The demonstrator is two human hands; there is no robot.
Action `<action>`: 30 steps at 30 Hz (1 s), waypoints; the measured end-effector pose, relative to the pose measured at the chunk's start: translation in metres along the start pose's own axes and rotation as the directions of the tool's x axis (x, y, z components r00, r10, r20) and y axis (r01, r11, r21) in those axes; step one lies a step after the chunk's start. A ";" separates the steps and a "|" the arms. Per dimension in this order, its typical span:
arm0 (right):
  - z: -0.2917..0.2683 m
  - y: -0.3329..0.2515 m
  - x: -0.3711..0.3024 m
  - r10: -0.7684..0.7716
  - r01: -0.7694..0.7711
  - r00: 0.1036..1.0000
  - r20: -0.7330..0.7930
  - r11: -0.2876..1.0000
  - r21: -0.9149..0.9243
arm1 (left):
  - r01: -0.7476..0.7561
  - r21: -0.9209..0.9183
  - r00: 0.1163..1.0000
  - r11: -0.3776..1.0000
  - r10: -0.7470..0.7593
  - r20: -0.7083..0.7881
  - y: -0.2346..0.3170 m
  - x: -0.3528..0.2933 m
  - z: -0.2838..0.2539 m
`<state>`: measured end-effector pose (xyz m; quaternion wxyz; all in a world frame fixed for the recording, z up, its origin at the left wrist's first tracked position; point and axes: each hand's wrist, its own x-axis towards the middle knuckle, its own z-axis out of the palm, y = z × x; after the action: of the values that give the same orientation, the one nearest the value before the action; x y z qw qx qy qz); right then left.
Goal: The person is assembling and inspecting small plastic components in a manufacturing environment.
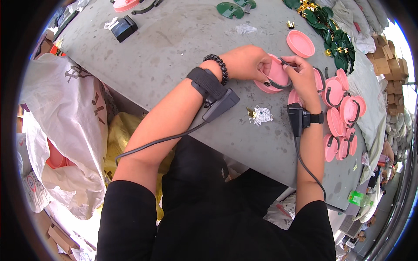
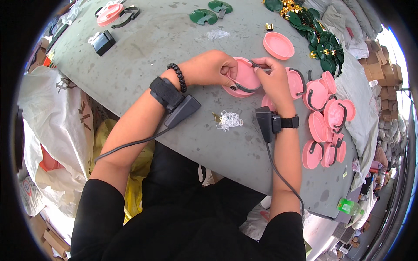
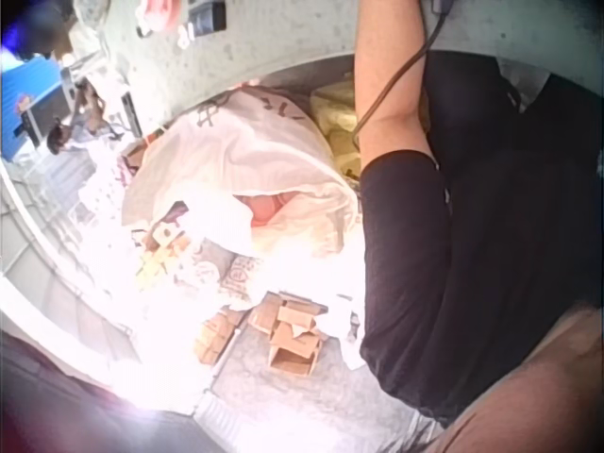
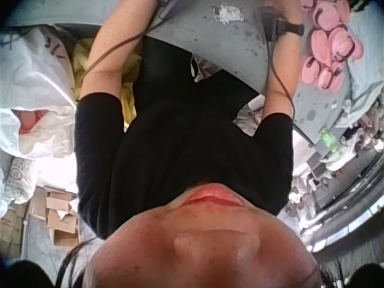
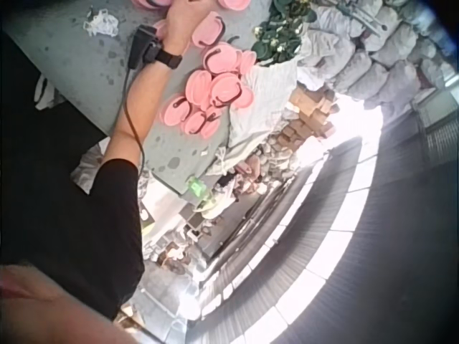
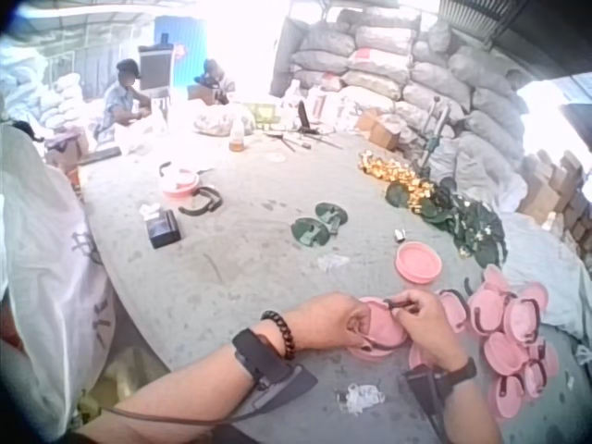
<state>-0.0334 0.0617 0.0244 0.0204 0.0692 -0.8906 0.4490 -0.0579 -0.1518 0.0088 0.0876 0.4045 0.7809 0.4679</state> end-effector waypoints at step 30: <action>0.016 -0.023 -0.040 0.112 -0.151 0.983 0.143 0.941 0.303 | 0.065 -0.358 0.974 0.931 -0.137 -0.178 -0.002 0.000 0.028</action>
<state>0.0093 0.0399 0.0293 -0.0760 0.0396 -0.8105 0.5794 -0.0445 -0.1343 -0.0083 0.1032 0.2925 0.7097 0.6325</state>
